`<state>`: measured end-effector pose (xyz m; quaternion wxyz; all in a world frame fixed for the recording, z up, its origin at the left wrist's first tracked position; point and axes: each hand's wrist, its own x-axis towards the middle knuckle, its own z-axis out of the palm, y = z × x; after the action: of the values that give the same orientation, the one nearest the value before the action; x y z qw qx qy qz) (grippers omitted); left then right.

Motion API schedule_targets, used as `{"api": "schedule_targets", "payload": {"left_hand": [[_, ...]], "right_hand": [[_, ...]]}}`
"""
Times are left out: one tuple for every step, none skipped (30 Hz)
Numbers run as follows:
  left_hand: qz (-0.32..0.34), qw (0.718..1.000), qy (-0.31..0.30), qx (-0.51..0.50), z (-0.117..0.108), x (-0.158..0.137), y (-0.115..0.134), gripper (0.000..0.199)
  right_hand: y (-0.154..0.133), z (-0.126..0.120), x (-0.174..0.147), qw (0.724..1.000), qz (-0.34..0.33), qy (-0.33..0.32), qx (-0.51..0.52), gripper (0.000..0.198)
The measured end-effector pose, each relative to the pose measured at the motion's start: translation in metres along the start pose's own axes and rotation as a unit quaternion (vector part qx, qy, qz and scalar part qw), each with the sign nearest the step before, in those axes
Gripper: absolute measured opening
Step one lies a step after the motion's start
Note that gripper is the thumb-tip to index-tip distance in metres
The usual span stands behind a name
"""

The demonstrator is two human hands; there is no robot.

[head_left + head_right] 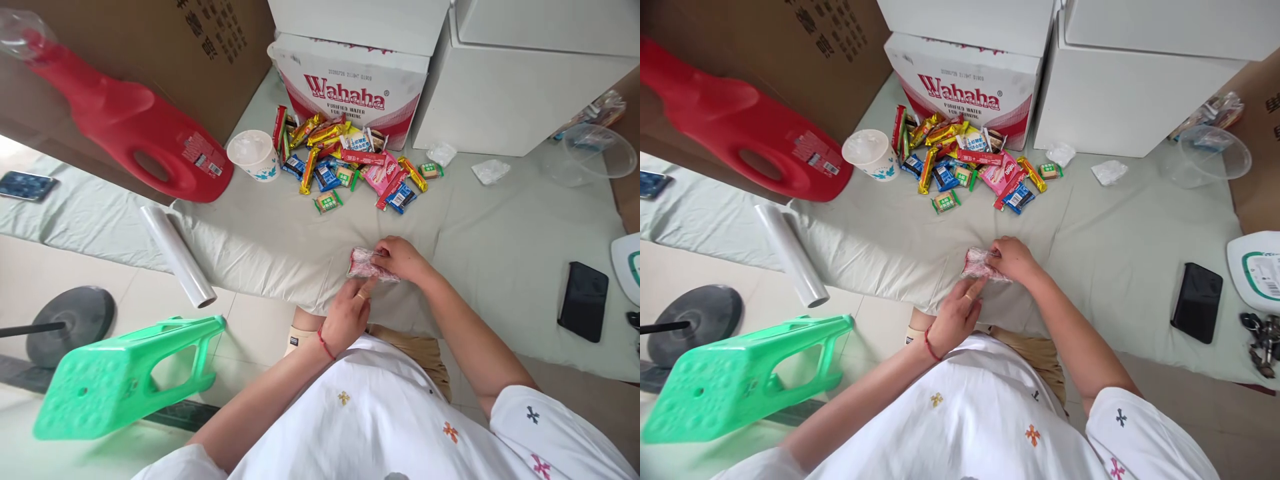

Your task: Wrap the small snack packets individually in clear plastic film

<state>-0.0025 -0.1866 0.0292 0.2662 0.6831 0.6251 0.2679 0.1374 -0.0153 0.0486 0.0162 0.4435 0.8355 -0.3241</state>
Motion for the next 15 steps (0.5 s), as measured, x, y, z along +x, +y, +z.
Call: {"api": "schedule_targets", "payload": {"left_hand": [[-0.048,0.997,0.011,-0.067,-0.004,-0.005,0.002,0.038],[-0.111,0.985,0.021,-0.131,-0.007,-0.008,0.004,0.031],[-0.179,0.965,0.026,-0.192,-0.009,-0.011,0.006,0.03],[-0.241,0.937,0.028,-0.25,-0.011,-0.011,0.008,0.033],[-0.29,0.907,0.026,-0.304,-0.012,-0.01,0.01,0.038],[-0.324,0.878,0.024,-0.352,-0.012,-0.006,0.013,0.042],[-0.345,0.853,0.024,-0.39,-0.011,-0.001,0.015,0.046],[-0.358,0.834,0.027,-0.419,-0.01,0.005,0.018,0.048],[-0.368,0.819,0.031,-0.44,-0.008,0.012,0.022,0.05],[-0.378,0.805,0.038,-0.455,-0.006,0.019,0.025,0.051],[-0.387,0.793,0.047,-0.468,-0.003,0.025,0.028,0.052],[-0.393,0.783,0.059,-0.479,0.0,0.03,0.031,0.053],[-0.393,0.775,0.071,-0.489,0.004,0.035,0.034,0.054],[-0.384,0.775,0.079,-0.496,0.008,0.037,0.036,0.055],[-0.368,0.78,0.083,-0.499,0.013,0.039,0.038,0.055]], "right_hand": [[0.002,0.001,-0.001,1.0,0.006,0.006,0.022,0.014],[0.003,0.001,-0.004,0.999,0.011,0.018,0.043,0.013],[0.005,0.001,-0.007,0.997,0.016,0.036,0.063,0.013],[0.006,0.001,-0.011,0.995,0.02,0.054,0.081,0.013],[0.007,0.0,-0.015,0.993,0.023,0.071,0.097,0.013],[0.008,0.001,-0.02,0.99,0.025,0.083,0.111,0.012],[0.008,0.002,-0.024,0.988,0.029,0.086,0.126,0.012],[0.008,0.004,-0.028,0.986,0.036,0.083,0.144,0.012],[0.008,0.007,-0.032,0.982,0.043,0.077,0.165,0.012],[0.007,0.011,-0.036,0.977,0.05,0.074,0.193,0.013],[0.007,0.016,-0.039,0.968,0.055,0.079,0.23,0.015],[0.005,0.022,-0.043,0.955,0.058,0.093,0.274,0.018],[0.004,0.028,-0.046,0.938,0.059,0.116,0.322,0.021],[0.001,0.034,-0.05,0.917,0.06,0.141,0.369,0.025],[-0.001,0.039,-0.054,0.895,0.063,0.162,0.41,0.029]]}}
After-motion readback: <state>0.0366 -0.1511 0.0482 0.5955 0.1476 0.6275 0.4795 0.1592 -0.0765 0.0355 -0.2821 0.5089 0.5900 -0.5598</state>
